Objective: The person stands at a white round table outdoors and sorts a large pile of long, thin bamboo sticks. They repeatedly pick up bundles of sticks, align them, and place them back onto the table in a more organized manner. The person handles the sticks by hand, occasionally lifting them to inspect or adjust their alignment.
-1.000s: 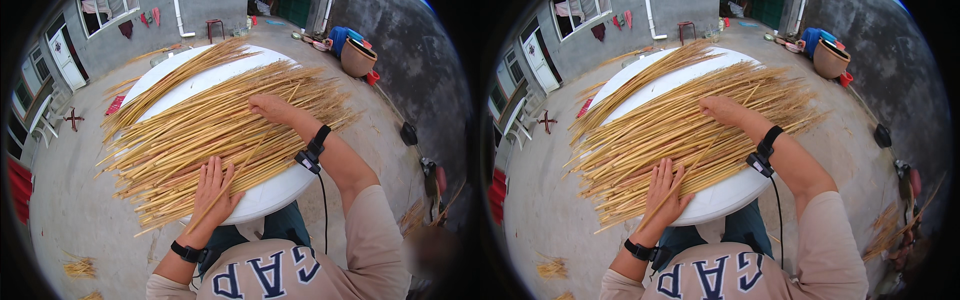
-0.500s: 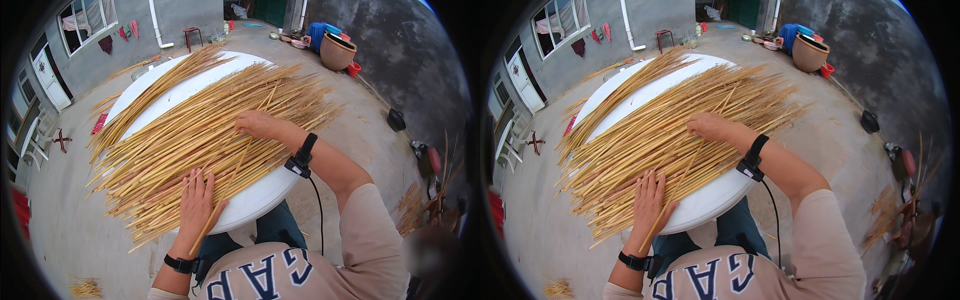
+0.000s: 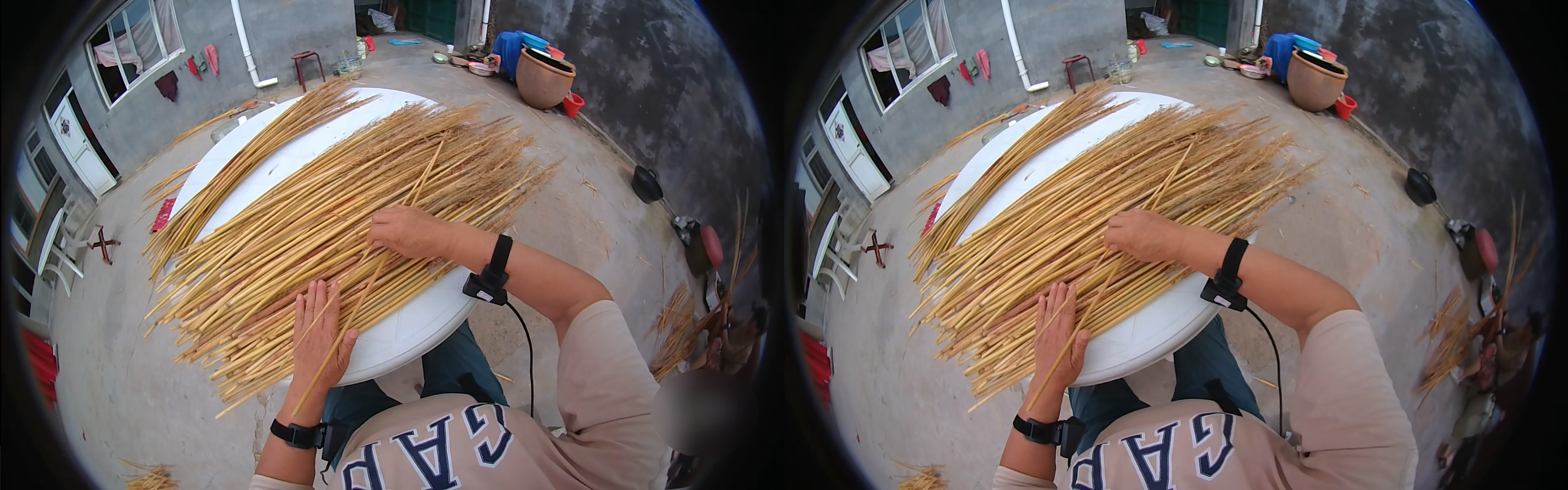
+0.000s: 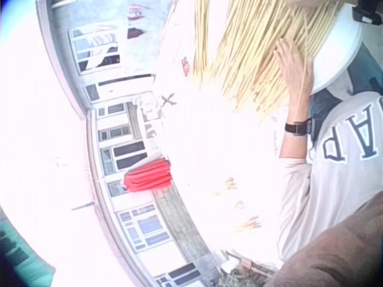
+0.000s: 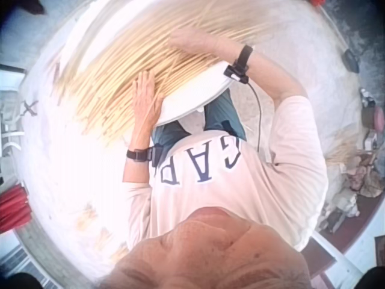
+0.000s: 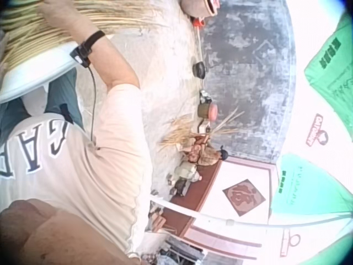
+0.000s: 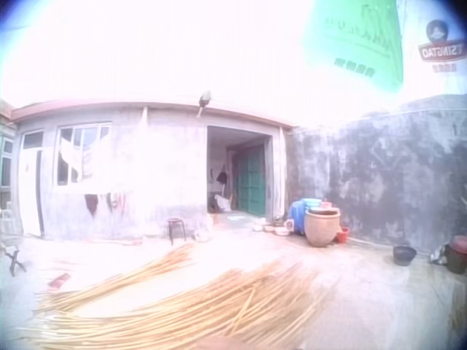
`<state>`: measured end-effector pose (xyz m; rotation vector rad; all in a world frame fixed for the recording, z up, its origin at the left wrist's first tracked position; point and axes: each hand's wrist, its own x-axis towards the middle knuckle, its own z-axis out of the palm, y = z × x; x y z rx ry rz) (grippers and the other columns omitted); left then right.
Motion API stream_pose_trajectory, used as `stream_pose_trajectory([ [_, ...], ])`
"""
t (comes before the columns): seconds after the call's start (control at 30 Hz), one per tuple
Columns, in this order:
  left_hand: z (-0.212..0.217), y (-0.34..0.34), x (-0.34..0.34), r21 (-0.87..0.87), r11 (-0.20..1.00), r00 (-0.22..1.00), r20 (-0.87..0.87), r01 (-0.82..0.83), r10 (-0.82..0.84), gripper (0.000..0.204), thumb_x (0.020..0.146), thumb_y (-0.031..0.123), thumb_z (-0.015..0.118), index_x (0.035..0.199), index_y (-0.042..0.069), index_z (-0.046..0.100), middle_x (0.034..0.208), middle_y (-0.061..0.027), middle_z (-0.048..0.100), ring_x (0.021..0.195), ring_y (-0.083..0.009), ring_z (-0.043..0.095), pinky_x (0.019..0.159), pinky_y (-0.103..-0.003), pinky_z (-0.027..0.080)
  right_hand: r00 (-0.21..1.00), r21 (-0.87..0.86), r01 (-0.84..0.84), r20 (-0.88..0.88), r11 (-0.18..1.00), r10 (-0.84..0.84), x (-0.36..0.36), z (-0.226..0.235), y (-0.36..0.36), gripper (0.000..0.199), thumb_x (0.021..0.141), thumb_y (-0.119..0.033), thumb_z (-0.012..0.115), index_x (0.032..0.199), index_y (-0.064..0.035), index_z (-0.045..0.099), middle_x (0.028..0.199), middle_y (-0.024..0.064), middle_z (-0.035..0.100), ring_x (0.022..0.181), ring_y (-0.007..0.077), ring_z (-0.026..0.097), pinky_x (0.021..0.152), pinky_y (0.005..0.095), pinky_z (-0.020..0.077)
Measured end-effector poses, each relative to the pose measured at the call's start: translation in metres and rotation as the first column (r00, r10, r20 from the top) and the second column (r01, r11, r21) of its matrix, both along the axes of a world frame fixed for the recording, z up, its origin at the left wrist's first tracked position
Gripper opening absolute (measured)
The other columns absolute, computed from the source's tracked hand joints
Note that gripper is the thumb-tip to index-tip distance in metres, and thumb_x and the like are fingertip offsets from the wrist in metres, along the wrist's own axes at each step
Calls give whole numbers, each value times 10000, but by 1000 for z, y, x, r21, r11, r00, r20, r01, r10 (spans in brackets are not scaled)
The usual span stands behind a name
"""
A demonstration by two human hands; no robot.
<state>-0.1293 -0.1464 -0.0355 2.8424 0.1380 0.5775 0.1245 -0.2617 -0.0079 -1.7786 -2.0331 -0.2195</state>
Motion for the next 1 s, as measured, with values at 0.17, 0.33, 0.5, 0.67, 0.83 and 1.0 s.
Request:
stream_pose_trajectory([
  [0.17,4,-1,0,-157,987,999,45,34,-27,615,938,430,350,1377,1,316,1395,-227,334,1329,-339,272,1113,-440,156,996,-118,-53,-79,992,43,6,7,-13,117,787,-153,612,838,-53,578,834,81,552,900,265,532,788,384,433],
  [0.33,-5,-2,3,90,995,999,-25,-33,35,627,920,420,415,1380,7,311,1395,-224,336,1329,-337,272,1109,-443,167,986,30,102,126,994,-105,15,11,-6,121,800,-145,610,865,-52,569,876,95,549,866,278,539,771,373,439],
  [0.5,-3,-1,-2,111,993,998,-22,-51,54,675,890,426,489,1391,20,289,1402,-227,322,1332,-339,264,1105,-452,169,942,350,286,-274,892,-194,35,115,-29,123,882,-111,572,947,-9,592,820,70,556,775,180,550,719,268,432],
  [0.67,-9,0,-2,92,994,998,2,-60,60,674,884,447,494,1377,24,315,1400,-239,318,1330,-350,263,1104,-449,174,882,450,309,-465,838,-75,76,194,-77,196,930,-152,525,1076,-66,624,981,20,644,967,120,581,862,242,447],
  [0.83,-10,-2,-3,58,998,997,72,-31,27,639,881,425,518,1349,18,361,1388,-245,331,1329,-359,262,1103,-452,177,822,531,445,-562,721,-93,88,231,-132,210,930,-142,521,1081,-29,614,1000,72,639,1008,164,600,923,271,453],
  [1.0,-12,-1,-3,134,991,997,82,-4,-7,600,865,388,555,1309,10,415,1375,-244,349,1329,-366,258,1100,-468,183,883,709,377,-470,596,2,71,252,-150,211,933,-118,508,1076,1,607,1015,100,636,1022,190,601,956,286,445],
])
